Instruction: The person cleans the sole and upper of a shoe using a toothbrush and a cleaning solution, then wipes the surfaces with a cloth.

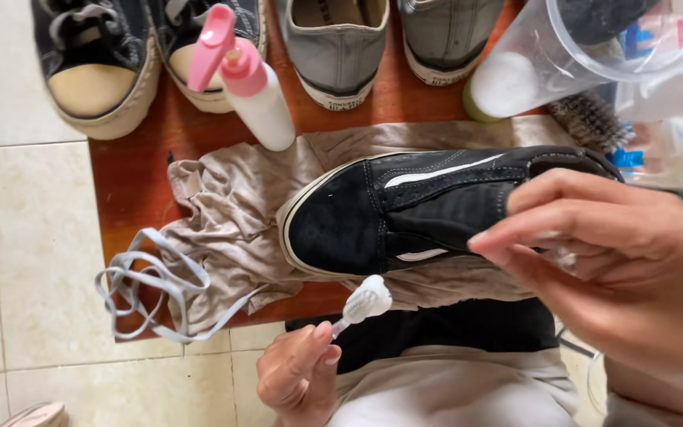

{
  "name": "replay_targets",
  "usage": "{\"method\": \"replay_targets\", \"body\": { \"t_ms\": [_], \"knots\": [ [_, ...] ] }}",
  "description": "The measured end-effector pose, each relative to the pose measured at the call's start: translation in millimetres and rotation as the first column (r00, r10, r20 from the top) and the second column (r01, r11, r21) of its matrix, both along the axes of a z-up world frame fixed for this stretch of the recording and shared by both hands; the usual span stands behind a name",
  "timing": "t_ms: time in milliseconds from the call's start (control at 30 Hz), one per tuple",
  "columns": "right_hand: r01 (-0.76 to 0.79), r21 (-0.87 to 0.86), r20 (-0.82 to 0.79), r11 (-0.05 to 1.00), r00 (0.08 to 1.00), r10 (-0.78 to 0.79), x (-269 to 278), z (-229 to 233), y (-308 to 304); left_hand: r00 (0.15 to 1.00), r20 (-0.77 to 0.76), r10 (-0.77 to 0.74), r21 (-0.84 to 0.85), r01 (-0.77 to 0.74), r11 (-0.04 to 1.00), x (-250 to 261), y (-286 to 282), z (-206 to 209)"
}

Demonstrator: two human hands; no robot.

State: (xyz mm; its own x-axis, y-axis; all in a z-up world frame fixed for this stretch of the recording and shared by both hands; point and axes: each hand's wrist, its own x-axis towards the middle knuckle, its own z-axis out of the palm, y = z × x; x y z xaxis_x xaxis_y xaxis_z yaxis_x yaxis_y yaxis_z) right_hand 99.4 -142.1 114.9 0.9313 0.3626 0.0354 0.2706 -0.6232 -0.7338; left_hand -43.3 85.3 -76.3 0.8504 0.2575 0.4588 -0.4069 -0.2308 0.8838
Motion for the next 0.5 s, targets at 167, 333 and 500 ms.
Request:
{"method": "replay_targets", "body": {
  "t_ms": [167, 333, 500],
  "knots": [
    [0.027, 0.285, 0.030, 0.958, 0.999, -0.037, -11.8, -13.0, 9.1, 0.999, -0.015, 0.046, 0.012, -0.045, 0.999, -6.2, -7.6, 7.4],
    [0.230, 0.406, -0.240, 0.884, 0.961, -0.139, -14.2, -37.1, -8.8, 0.997, -0.048, 0.056, -0.005, -0.056, 0.998, -6.7, -8.6, 6.1],
    [0.370, 0.294, -0.454, 0.881, 0.865, -0.212, -0.1, -27.2, 6.7, 0.998, -0.057, -0.012, 0.003, 0.012, 1.000, -1.8, -8.4, 13.5]
  ]
}}
